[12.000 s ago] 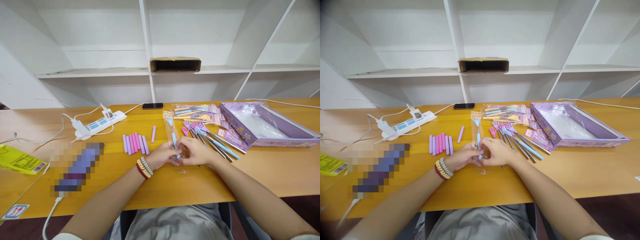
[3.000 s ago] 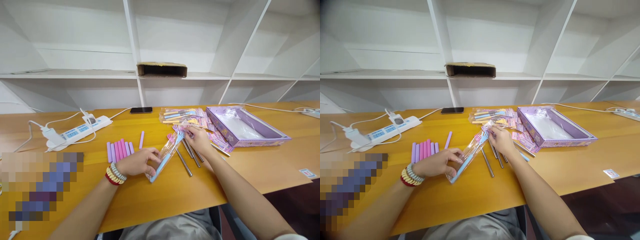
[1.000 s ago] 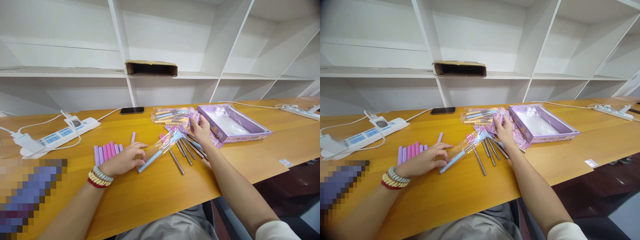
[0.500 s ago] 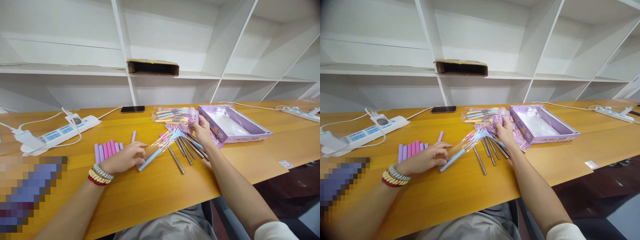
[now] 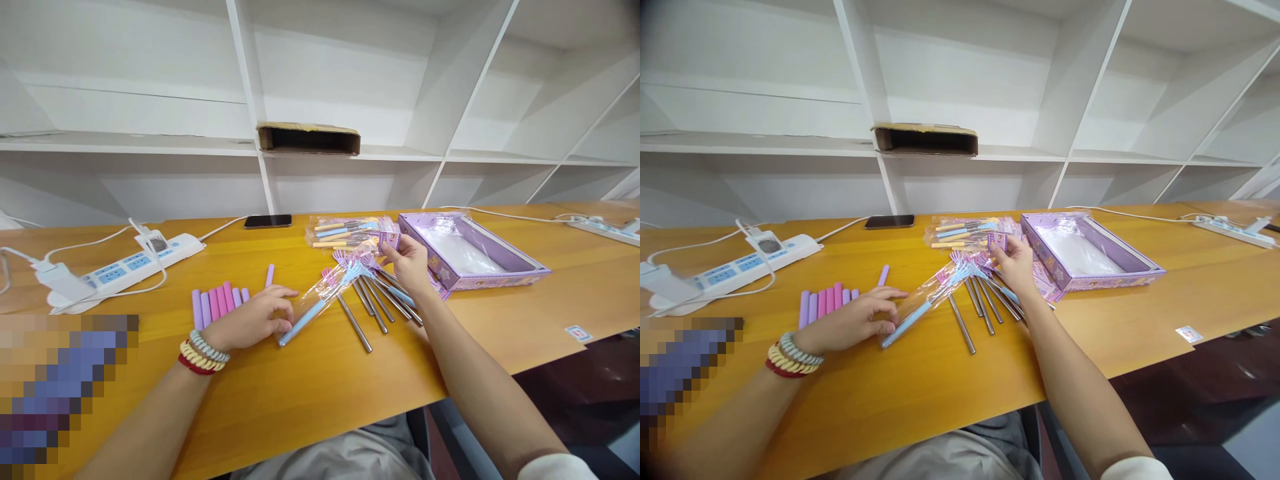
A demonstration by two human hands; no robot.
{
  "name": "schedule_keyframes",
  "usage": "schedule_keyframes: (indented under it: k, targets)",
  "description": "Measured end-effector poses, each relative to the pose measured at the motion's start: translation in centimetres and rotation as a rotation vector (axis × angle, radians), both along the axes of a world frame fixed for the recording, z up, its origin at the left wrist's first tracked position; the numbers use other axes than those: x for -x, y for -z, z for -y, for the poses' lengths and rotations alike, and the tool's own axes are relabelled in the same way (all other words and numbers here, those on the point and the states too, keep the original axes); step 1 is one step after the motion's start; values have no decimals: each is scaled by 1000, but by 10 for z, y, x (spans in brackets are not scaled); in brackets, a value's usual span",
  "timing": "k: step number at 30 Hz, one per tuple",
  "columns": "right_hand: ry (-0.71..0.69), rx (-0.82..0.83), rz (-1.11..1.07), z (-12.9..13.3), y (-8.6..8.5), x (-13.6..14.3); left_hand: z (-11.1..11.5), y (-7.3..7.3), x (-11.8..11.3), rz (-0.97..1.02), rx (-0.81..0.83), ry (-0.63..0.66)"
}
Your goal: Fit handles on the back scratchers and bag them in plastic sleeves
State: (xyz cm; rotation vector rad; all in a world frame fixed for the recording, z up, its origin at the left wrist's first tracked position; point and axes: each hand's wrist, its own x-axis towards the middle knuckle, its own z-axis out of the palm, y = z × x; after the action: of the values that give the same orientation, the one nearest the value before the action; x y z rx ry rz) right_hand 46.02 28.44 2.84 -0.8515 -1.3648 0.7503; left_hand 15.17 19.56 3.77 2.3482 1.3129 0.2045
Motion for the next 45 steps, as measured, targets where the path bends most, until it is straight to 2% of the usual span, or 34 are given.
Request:
schedule_keyframes:
  k: [12,18,34,45]
  targets:
    - [5,49,-43,-3,2,-1,0,1,0,1,4,16]
    - [-48,76,-102,-4,4,0,0,1,0,7,8,8]
    - [-23,8,3,-1,2,-2,-1,3,2,14,16,3]
    - [-54,52,-11,-2,1,-2,0,-1,-1,14,-46,16]
